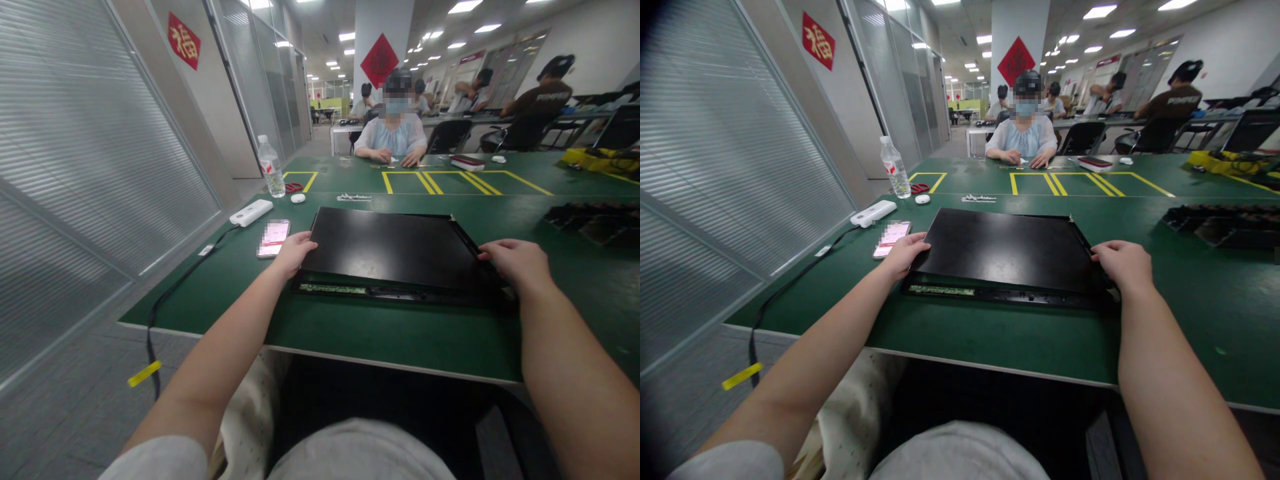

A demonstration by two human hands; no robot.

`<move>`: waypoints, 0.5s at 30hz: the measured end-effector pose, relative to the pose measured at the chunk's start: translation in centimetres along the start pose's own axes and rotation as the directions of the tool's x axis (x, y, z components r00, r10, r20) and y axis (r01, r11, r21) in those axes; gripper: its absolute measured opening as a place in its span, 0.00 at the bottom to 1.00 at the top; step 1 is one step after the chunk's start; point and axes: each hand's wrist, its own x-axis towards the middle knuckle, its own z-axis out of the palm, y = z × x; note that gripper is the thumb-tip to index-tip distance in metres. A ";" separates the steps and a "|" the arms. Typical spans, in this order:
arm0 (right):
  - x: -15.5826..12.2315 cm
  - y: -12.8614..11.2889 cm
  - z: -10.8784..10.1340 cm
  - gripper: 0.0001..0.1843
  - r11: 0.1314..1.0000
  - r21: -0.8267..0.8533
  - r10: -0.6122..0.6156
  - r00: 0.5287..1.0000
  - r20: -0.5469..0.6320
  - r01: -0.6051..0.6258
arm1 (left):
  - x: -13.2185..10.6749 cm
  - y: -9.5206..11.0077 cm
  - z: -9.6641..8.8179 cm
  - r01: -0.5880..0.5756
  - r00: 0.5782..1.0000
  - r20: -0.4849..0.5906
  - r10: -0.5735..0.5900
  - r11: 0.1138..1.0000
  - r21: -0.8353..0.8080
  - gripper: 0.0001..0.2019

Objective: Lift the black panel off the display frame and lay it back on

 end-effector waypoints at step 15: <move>0.3 0.0 -0.1 0.10 0.999 -0.048 -0.012 1.000 0.022 0.013 | -0.1 0.1 0.3 -0.021 0.999 -0.025 0.022 0.999 0.027 0.20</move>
